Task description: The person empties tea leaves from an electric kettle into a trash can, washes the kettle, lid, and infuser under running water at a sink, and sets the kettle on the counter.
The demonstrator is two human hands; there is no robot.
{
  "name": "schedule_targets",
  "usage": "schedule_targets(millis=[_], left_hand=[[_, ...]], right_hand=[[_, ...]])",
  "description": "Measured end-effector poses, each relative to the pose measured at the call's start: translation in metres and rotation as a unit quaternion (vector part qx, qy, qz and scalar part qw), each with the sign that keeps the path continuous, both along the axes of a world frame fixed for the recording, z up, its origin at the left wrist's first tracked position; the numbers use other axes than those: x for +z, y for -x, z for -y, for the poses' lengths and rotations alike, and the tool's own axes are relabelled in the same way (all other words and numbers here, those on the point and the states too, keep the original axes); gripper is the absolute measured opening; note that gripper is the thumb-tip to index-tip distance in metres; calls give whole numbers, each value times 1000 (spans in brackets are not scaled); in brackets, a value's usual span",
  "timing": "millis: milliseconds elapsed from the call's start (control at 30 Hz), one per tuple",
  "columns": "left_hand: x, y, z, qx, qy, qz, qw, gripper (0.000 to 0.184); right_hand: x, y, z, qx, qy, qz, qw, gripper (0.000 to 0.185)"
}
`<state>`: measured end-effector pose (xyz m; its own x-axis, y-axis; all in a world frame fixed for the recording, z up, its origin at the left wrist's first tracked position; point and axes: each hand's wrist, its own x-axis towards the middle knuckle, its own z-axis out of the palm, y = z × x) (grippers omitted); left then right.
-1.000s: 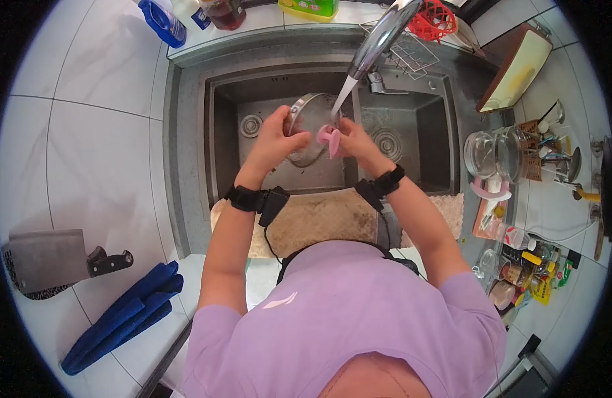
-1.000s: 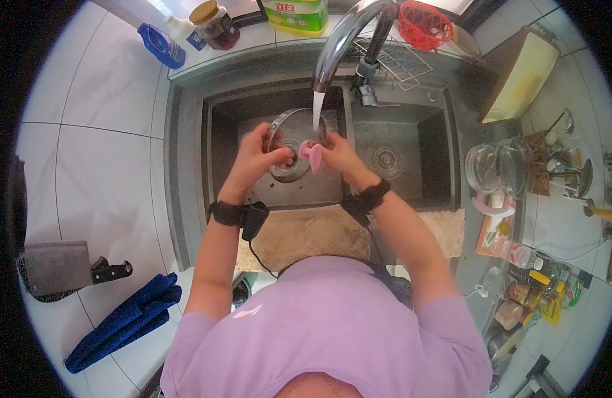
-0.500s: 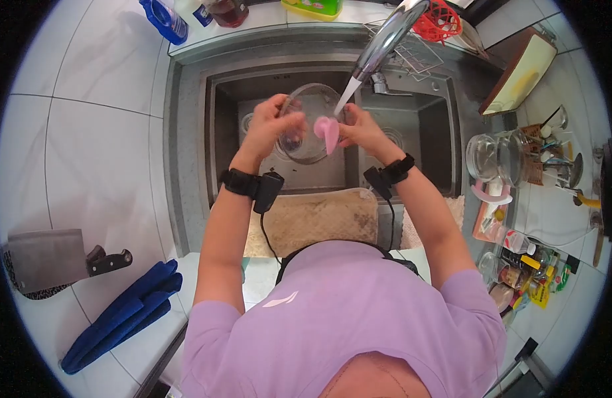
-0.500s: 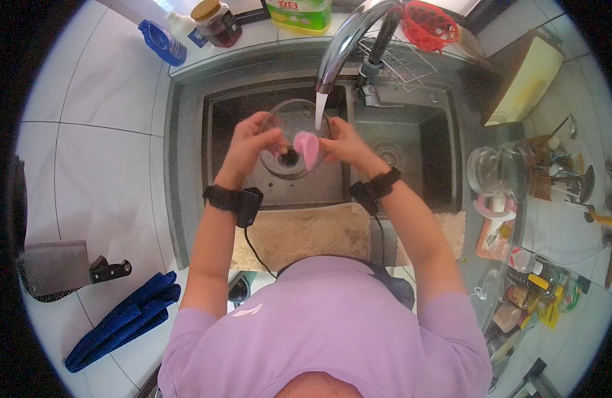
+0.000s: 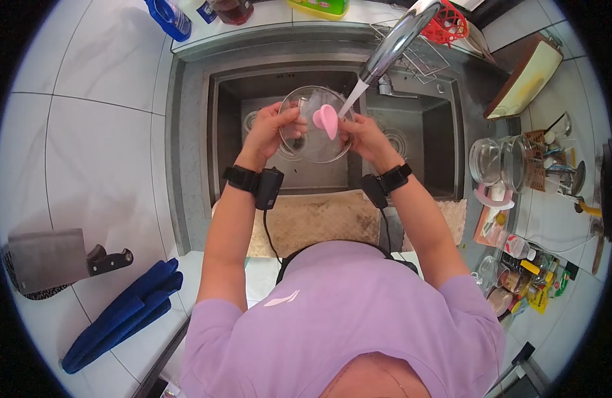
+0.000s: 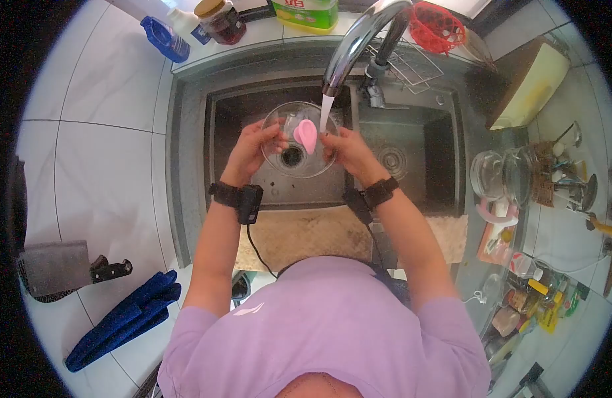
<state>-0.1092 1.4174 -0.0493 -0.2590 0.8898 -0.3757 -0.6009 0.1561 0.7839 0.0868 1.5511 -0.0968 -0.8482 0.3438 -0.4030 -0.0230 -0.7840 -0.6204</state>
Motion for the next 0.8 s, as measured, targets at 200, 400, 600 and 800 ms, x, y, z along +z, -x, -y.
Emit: schedule_targets(millis=[200, 400, 600, 800], left_hand=[[-18, -17, -8, 27, 23, -522, 852, 49], [-17, -37, -10, -15, -7, -620, 785, 36], [-31, -50, -12, 20, -91, -533, 841, 24], [-24, -29, -8, -103, -172, -468, 861, 32]], right_hand=[[23, 4, 19, -112, 133, -21, 984, 13], [22, 0, 37, -175, 97, -30, 979, 12], [34, -9, 39, -189, 66, -5, 980, 13], [32, -20, 40, -163, 32, -5, 986, 14]])
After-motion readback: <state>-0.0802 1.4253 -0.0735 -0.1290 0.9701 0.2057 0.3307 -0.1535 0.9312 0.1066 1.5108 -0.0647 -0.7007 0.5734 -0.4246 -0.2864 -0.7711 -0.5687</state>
